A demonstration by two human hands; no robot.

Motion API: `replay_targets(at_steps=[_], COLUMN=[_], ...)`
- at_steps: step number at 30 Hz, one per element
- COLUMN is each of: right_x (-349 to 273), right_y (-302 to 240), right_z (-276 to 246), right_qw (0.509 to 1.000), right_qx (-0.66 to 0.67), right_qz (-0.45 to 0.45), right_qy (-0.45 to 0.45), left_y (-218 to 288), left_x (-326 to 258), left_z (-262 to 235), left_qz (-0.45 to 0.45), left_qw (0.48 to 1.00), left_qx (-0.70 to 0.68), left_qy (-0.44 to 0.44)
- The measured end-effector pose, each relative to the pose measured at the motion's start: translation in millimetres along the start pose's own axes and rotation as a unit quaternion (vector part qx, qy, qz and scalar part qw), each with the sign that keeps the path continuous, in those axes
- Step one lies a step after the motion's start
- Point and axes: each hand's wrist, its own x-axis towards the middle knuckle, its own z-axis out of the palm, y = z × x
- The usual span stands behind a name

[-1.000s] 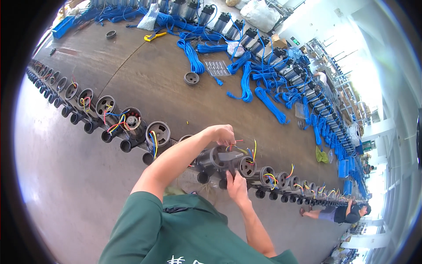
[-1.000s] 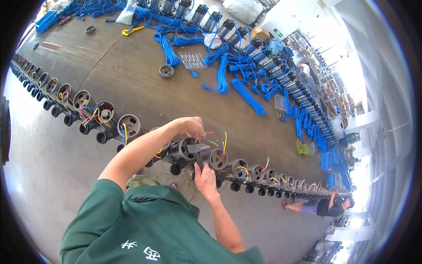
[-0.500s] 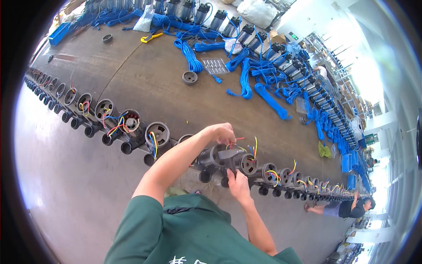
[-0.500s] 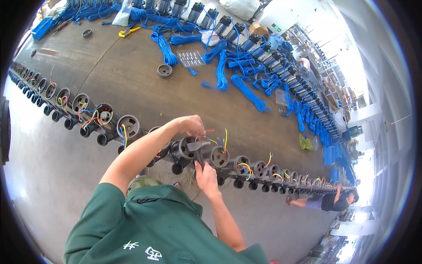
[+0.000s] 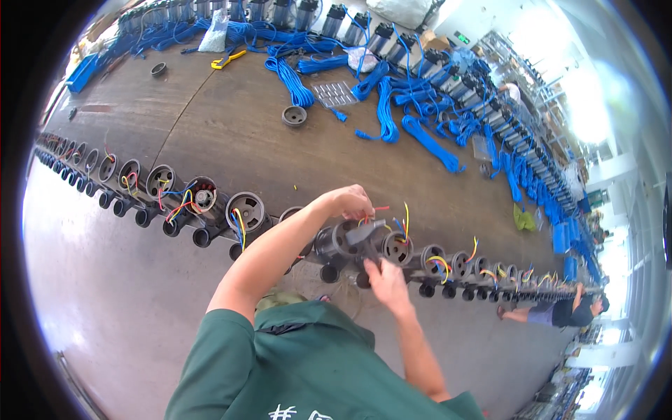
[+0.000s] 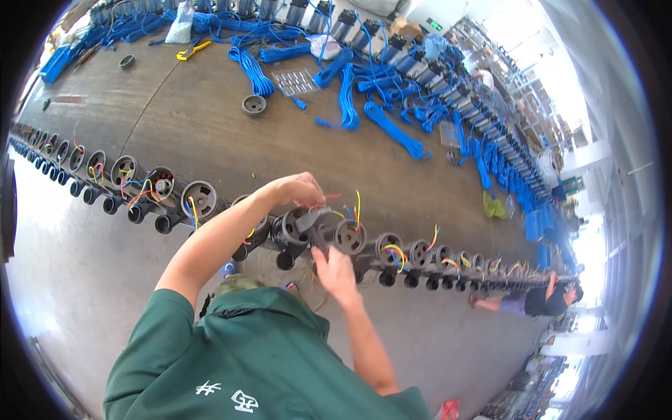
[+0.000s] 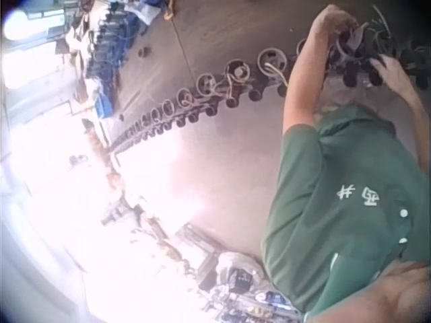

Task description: The person assembles circular metal components into a long row of cylindrical housings by hand and using a hammer.

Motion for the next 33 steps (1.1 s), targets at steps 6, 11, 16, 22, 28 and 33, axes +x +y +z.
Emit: replay_targets(at_steps=[6, 11, 16, 22, 28, 33], right_x=[-19, -11, 0, -24, -12, -9], right_y=[-52, -2, -13, -58, 11, -17], right_z=[-36, 20, -7, -32, 26, -16], right_qw=[0.993, 0.996, 0.999, 0.989, 0.996, 1.000], right_qx=[0.091, -0.056, 0.002, 0.127, -0.024, 0.022], right_qz=[-0.043, -0.035, -0.030, -0.047, -0.069, 0.005], right_qy=[0.057, 0.054, 0.044, 0.061, 0.043, -0.011], left_y=[-1, 2, 6, -14, -5, 3], left_x=[-11, -14, -21, -23, -29, -37], left_z=[6, 3, -1, -2, 6, 10], left_qz=[0.025, 0.023, 0.009, 0.003, 0.040, 0.036], left_qw=[0.997, 1.000, 0.999, 0.999, 0.997, 0.993], left_qx=[0.054, 0.021, 0.034, 0.025, 0.004, 0.066], left_qy=[0.041, 0.002, 0.011, 0.046, 0.070, 0.091])
